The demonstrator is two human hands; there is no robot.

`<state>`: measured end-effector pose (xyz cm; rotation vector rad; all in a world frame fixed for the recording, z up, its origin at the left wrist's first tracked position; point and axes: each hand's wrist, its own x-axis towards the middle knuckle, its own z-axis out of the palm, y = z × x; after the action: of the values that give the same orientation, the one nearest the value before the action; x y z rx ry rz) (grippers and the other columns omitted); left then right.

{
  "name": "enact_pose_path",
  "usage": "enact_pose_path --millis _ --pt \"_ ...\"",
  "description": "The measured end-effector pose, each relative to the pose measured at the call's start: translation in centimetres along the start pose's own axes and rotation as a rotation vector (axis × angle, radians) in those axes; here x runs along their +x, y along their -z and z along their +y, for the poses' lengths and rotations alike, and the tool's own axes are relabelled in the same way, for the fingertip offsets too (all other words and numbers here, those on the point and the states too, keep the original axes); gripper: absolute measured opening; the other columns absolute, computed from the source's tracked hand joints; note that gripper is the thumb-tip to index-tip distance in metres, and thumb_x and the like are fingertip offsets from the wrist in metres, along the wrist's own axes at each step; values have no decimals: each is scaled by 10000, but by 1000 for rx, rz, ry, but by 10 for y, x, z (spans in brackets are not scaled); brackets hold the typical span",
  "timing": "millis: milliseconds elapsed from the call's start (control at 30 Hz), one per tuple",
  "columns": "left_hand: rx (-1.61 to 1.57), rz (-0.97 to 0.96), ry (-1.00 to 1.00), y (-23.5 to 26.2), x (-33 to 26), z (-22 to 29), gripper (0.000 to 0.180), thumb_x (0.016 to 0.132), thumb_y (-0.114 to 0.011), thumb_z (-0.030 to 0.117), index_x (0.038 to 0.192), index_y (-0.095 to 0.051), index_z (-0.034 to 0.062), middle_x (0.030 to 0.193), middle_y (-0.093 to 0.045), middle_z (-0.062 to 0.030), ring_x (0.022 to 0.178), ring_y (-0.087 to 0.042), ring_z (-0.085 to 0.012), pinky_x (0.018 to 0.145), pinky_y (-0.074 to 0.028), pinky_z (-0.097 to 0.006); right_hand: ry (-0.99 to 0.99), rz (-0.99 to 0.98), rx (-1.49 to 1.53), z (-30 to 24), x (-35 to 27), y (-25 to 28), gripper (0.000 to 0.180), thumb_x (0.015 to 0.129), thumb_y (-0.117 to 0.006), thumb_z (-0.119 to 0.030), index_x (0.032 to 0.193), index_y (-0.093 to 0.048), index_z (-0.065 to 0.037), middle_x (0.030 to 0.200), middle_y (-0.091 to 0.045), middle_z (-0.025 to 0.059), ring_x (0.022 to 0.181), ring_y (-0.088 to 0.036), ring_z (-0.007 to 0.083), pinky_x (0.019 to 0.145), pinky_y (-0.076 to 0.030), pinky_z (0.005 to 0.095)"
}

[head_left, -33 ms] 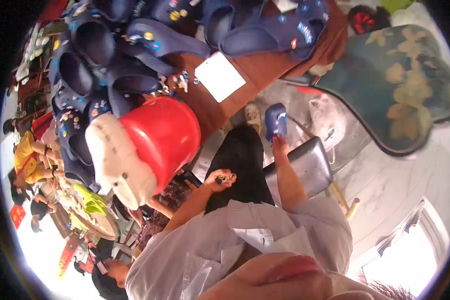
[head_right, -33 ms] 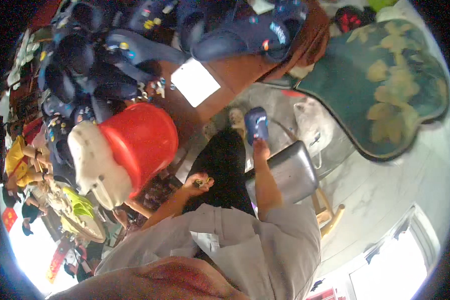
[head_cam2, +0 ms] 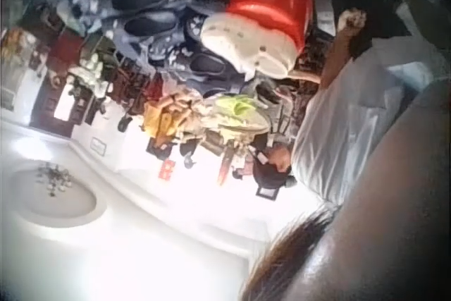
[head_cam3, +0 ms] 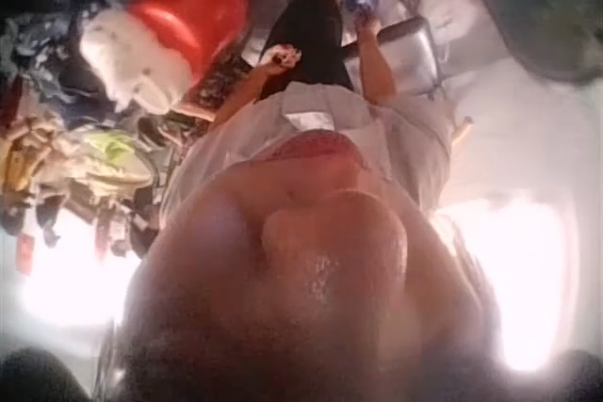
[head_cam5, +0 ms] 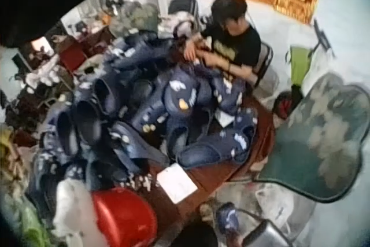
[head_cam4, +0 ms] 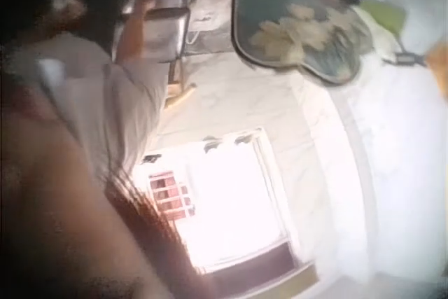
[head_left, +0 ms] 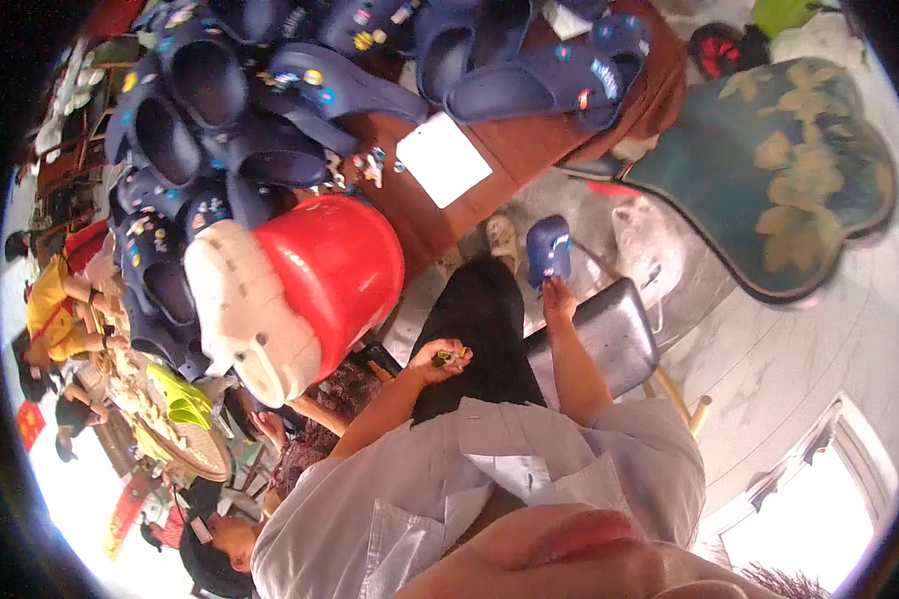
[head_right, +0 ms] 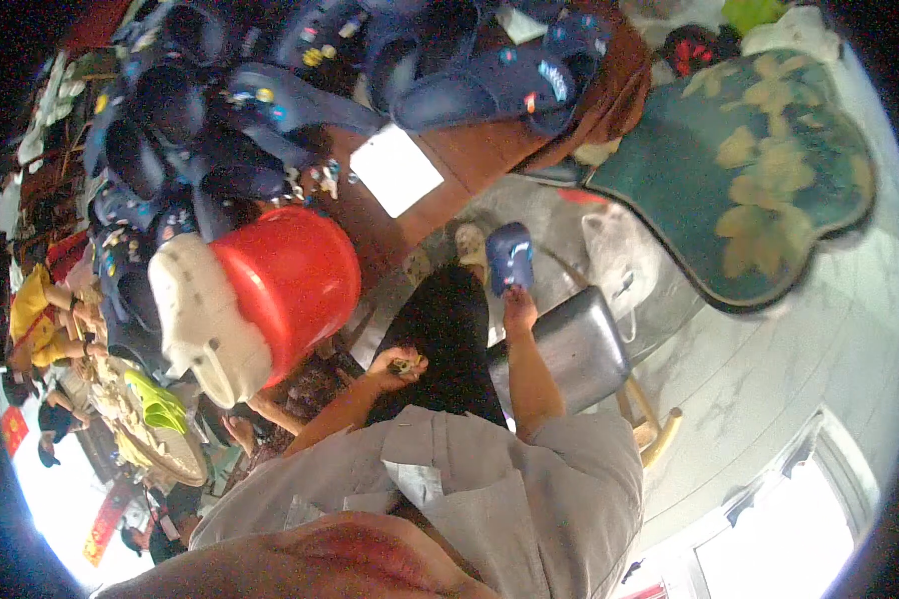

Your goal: Insert decorative charms into the holes of plastic sandals.

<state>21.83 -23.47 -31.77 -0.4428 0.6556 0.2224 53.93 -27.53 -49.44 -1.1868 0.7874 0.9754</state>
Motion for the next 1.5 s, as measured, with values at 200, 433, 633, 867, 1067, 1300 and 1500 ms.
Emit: enact_pose_path --millis 200,433,633,867,1067,1300,1500 --pt "153 -158 -90 -42 -25 1 172 787 -602 207 787 -598 35 893 -560 -167 734 -514 -207 511 -403 -260 114 -395 -411 -80 -176 -113 143 900 -599 -57 1012 -630 27 905 -656 122 826 -644 225 880 -530 404" --pt "723 -375 -811 -201 -141 16 167 777 -596 196 740 -535 45 810 -537 -139 765 -509 -197 648 -452 -269 970 -930 -970 -141 -245 -299 124 915 -605 -107 876 -602 11 823 -608 61 799 -576 166 793 -456 313" --pt "505 -445 -1071 -203 -197 11 177 813 -552 170 776 -574 -2 805 -506 -175 725 -469 -199 525 -401 -234 1558 -893 -1274 -131 -229 -456 186 879 -638 -166 866 -695 11 923 -688 159 881 -656 301 815 -485 361" --pt "-519 -520 -1225 -191 -222 -13 132 804 -523 101 827 -547 -27 963 -528 -218 821 -522 -240 537 -405 -262 1662 -839 -1496 -115 -162 -517 204 837 -650 -194 848 -710 1 1009 -678 165 914 -639 343 825 -477 419" --pt "-815 -774 -1501 -208 -198 -22 107 787 -552 72 879 -566 19 1092 -585 -242 1020 -569 -293 693 -499 -333 1303 -912 -1658 -115 -155 -517 145 809 -675 -174 801 -717 -35 941 -675 134 893 -621 319 845 -483 425" --pt "-982 -675 -1676 -242 -192 -8 250 783 -574 68 1018 -619 -5 1137 -551 -242 1035 -555 -323 818 -510 -399 1549 -790 -1690 -101 -184 -504 369 754 -737 -96 1113 -654 -88 1134 -553 234 1068 -530 373 940 -442 398" --pt "-935 -709 -1697 -246 -199 -12 236 802 -579 89 1016 -632 5 1140 -550 -226 1016 -548 -313 829 -506 -400 1408 -1285 -1604 -29 -240 -497 480 773 -699 -59 1233 -566 -87 1169 -530 215 1131 -504 359 948 -440 408"
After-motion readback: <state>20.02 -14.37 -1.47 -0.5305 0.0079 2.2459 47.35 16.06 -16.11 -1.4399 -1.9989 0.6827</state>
